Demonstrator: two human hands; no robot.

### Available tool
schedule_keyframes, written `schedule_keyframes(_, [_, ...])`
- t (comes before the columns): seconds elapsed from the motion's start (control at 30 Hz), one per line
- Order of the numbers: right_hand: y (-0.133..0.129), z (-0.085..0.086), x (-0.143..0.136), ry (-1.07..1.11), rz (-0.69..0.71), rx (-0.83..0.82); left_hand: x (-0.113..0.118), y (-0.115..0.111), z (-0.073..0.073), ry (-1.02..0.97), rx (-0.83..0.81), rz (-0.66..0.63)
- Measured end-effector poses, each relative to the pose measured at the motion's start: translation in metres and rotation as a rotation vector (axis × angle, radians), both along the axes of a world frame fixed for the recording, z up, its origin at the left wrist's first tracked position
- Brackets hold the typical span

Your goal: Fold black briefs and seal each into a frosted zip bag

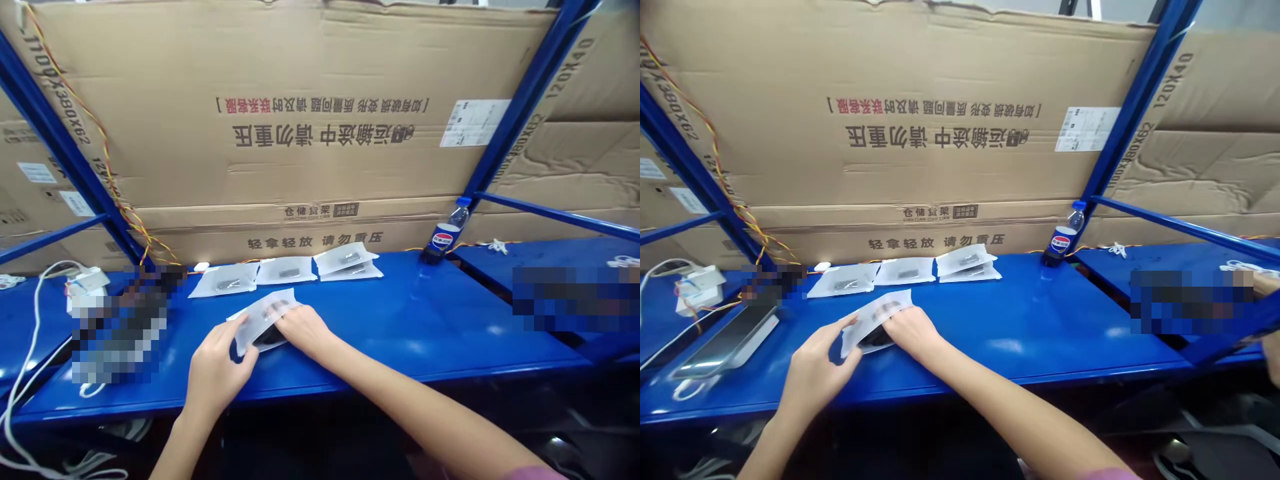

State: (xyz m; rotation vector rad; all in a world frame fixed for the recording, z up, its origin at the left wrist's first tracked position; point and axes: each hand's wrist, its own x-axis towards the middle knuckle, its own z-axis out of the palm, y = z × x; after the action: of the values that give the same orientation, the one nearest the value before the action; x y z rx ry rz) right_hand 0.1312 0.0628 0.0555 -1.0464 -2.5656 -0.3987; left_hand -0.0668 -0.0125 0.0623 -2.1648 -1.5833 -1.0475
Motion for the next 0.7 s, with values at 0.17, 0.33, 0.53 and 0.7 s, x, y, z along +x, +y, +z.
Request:
schedule_keyframes(0.17, [-0.014, -0.015, 0.03, 0.02, 0.098, 0.13, 0.005, -0.007, 0.002, 0.011, 0.066, -0.092])
schedule_keyframes(0.33, [-0.031, -0.031, 0.054, 0.109, 0.113, 0.331, 0.019, -0.02, 0.005, 0.021, 0.103, -0.275])
schedule_keyframes(0.53, [-0.068, -0.017, 0.071, 0.276, 0.104, 0.364, 0.013, -0.032, 0.005, 0.211, 0.188, -0.435])
schedule_keyframes(0.7, [-0.103, -0.011, 0.073, 0.463, 0.257, 0.393, 0.019, -0.037, 0.008, 0.136, 0.234, -0.481])
